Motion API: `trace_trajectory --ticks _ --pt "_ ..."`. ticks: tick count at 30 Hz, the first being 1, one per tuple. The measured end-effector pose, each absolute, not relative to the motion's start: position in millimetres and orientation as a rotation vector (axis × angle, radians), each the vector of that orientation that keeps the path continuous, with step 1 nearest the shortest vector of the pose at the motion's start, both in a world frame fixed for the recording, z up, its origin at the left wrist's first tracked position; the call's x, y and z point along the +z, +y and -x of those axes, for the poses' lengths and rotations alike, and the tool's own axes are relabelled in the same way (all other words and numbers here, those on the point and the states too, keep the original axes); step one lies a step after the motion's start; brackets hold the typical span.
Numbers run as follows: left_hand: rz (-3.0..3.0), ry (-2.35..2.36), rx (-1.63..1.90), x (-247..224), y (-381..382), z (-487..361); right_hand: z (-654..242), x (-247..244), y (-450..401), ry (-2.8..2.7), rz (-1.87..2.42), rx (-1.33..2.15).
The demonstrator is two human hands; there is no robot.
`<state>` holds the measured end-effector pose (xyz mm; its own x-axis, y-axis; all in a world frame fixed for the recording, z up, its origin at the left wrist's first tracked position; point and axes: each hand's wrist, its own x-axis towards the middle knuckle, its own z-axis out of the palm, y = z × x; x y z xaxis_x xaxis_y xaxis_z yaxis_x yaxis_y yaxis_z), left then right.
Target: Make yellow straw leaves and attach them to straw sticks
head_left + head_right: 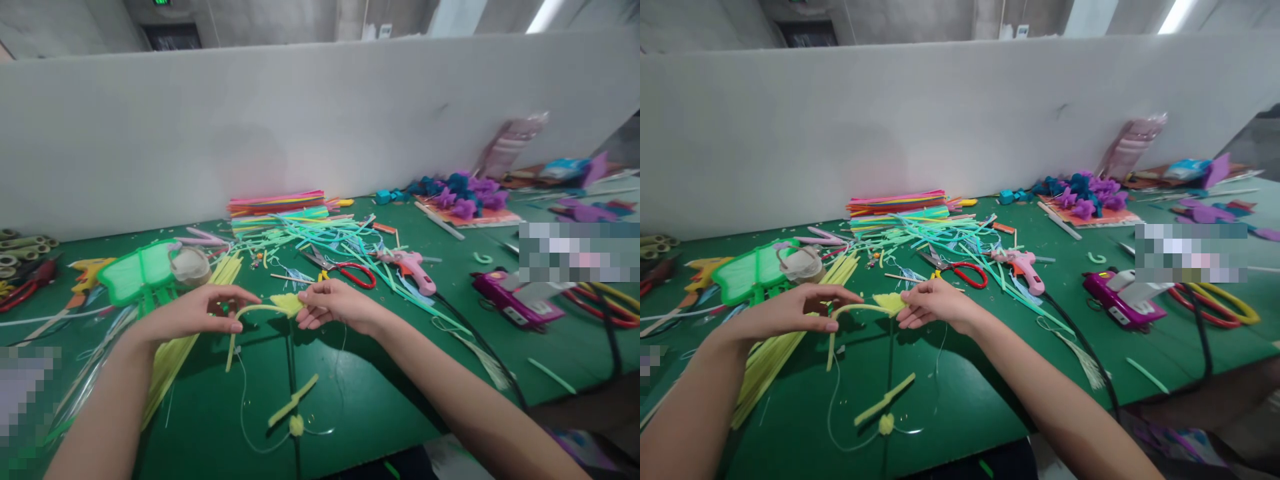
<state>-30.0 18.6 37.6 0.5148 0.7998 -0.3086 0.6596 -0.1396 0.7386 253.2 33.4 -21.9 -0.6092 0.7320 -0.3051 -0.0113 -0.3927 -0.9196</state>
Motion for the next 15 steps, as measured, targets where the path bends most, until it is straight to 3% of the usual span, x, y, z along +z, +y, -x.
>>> trace_trajectory --ticks 3,9,15 --pt "-1.681 1.006 0.276 35.4 17.7 37.0 -254.6 -19.9 33.7 -1.301 0.944 2.079" --pt "-1.424 0.820 -0.106 27.9 14.4 43.1 -256.8 -14.4 33.2 -1.259 0.894 2.122" --pt "-1.474 1.017 0.224 24.0 19.1 63.9 -260.0 -13.0 33.7 -1.267 0.902 2.125"
